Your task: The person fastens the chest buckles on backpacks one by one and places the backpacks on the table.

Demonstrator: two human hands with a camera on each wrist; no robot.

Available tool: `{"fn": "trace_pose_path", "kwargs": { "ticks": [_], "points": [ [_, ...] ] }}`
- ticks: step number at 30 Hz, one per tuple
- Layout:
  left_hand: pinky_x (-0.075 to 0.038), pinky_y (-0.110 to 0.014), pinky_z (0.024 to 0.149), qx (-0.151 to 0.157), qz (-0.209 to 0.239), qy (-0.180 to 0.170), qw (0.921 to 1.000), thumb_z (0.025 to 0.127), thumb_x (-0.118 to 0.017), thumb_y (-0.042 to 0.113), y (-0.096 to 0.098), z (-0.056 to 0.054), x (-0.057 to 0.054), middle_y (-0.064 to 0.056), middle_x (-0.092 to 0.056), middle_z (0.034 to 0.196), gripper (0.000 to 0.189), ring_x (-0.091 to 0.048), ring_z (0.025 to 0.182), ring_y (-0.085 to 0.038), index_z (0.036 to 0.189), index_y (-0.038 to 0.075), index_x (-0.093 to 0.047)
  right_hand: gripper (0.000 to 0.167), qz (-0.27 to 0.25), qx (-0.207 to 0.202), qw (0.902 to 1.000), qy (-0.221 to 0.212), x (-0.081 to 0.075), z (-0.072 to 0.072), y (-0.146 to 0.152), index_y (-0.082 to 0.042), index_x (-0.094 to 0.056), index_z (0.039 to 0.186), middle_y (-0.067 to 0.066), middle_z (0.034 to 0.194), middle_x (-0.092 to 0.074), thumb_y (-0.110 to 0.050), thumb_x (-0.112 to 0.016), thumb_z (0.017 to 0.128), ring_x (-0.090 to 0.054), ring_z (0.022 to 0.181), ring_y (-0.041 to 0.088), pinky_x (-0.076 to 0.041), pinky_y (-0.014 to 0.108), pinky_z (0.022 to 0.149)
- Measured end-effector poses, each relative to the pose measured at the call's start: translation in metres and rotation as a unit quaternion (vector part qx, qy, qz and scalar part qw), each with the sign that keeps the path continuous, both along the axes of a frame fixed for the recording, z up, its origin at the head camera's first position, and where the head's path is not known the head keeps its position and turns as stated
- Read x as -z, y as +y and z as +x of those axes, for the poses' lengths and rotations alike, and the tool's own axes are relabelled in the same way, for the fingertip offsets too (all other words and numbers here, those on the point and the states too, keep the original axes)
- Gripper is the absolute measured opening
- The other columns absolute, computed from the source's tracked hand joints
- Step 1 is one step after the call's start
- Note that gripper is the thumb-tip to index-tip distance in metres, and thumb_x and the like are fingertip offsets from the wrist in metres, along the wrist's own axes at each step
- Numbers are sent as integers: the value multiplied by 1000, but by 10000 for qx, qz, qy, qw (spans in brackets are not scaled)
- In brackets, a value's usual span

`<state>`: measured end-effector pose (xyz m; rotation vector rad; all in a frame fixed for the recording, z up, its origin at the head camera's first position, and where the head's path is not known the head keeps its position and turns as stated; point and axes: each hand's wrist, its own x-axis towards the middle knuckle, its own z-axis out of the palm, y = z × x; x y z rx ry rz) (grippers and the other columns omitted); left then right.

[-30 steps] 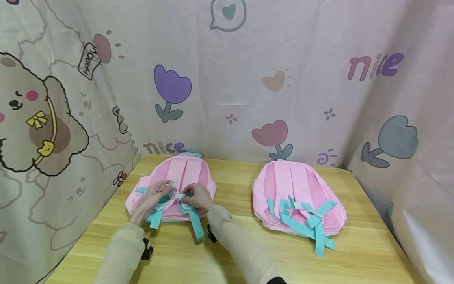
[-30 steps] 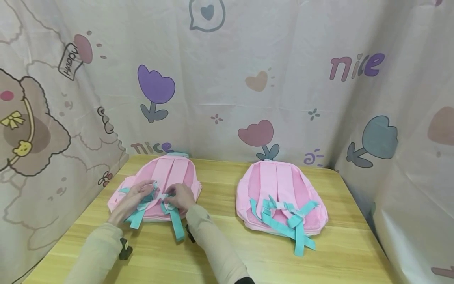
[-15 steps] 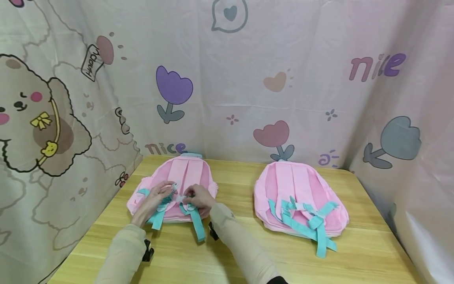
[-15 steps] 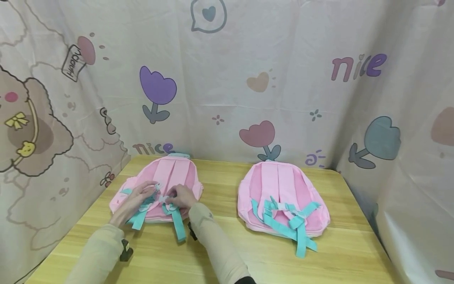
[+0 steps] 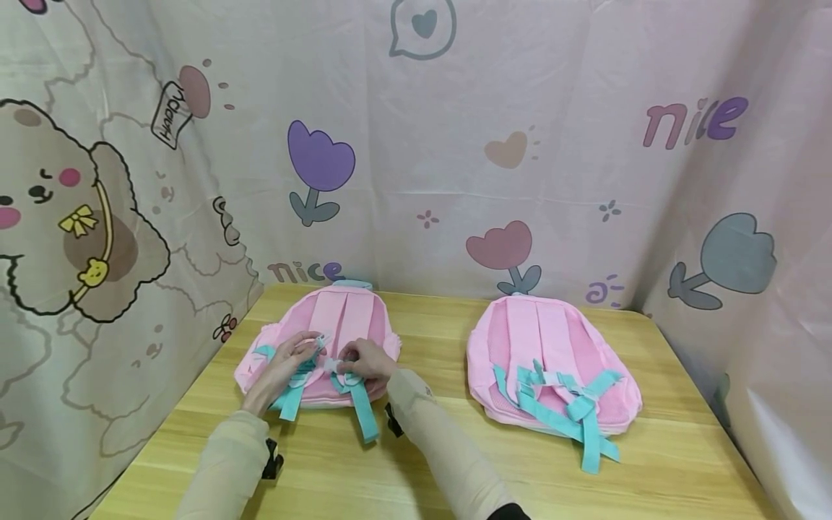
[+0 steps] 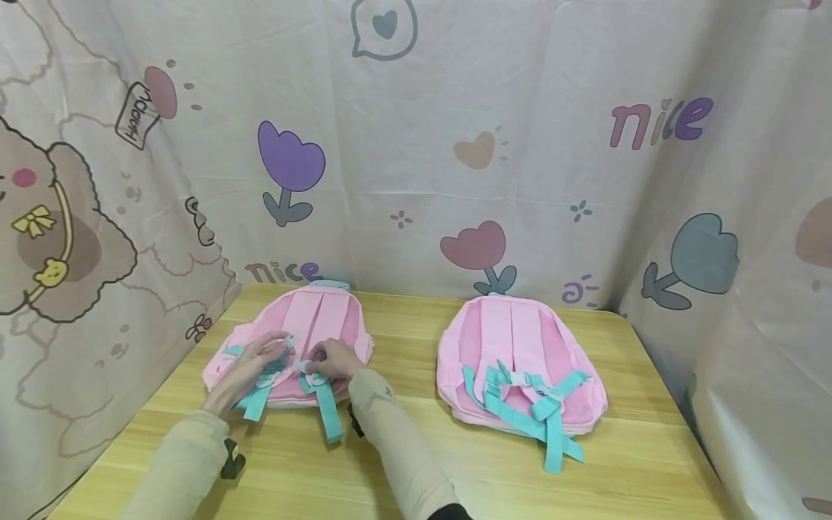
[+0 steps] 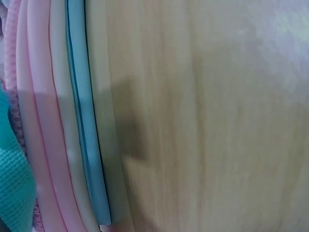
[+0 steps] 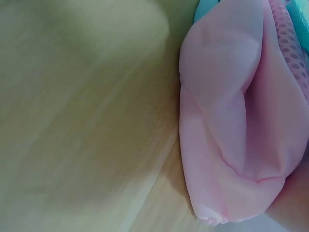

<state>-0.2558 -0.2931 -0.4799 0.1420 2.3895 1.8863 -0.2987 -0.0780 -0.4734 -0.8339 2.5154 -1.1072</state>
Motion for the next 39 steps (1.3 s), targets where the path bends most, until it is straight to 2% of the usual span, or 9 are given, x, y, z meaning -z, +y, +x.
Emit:
{"fn": "trace_pose_path", "kwargs": {
  "ticks": [6,9,14,18,21,23,25,32,39],
  "points": [
    [-46,-20,89,-85,-25,55,9999,106,-51,30,0,0,1,6,-72,104,48,-63,99,-2,142,-2,-44,13,-631,19,9974,-340,5,-3,3,-2,-72,101,4,88,-64,-13,-67,97,-49,76,6,-41,18,72],
    [-47,-18,88,-219,106,38,9997,105,-54,29,-1,0,3,11,-72,104,46,-63,97,0,139,-1,-49,15,-892,46,9947,-503,8,-5,5,0,-72,104,9,95,-67,-12,-63,99,-50,81,8,-42,20,77],
    [-48,-17,87,-291,214,-101,9993,105,-54,29,-1,0,3,16,-67,105,48,-60,97,2,139,-4,-52,19,-905,144,9940,-594,9,-6,6,-1,-71,108,11,100,-68,-14,-61,101,-51,83,9,-43,22,78],
    [-48,-16,88,-229,-267,207,9992,104,-56,28,0,2,2,1,-70,117,48,-60,99,3,138,-7,-54,20,-864,177,9942,-619,8,-6,7,1,-70,110,10,98,-67,-15,-61,101,-51,81,8,-43,20,76],
    [-49,-16,85,-172,-669,585,9959,104,-56,24,1,3,3,-17,-69,123,42,-61,96,3,133,-5,-59,21,-872,134,9942,-611,8,-7,7,2,-70,110,9,95,-66,-14,-60,101,-50,79,7,-43,19,73],
    [-49,-16,84,-81,-894,800,9927,105,-55,23,2,4,3,-23,-67,126,39,-60,96,4,132,-5,-61,21,-870,94,9943,-601,8,-7,7,3,-70,110,9,94,-66,-14,-59,101,-50,78,7,-42,18,73],
    [-49,-16,84,3,-998,922,9907,105,-54,22,3,4,3,-26,-65,128,38,-61,96,4,132,-3,-61,22,-862,65,9944,-611,8,-7,7,3,-69,110,9,94,-65,-13,-58,102,-50,78,8,-41,18,72],
    [-47,-14,89,-46,-596,785,9951,106,-51,25,-1,5,4,-28,-58,140,42,-61,102,7,139,-1,-56,22,-926,145,9934,-659,5,-5,7,3,-68,111,12,99,-66,-14,-57,102,-50,81,9,-43,20,75],
    [-46,-15,89,9,-636,734,9953,106,-53,26,-2,5,4,-28,-59,137,41,-58,103,8,136,-1,-58,21,-870,274,9935,-685,2,-1,8,2,-69,109,10,97,-65,-14,-57,102,-50,81,9,-42,20,74]
  ]
}}
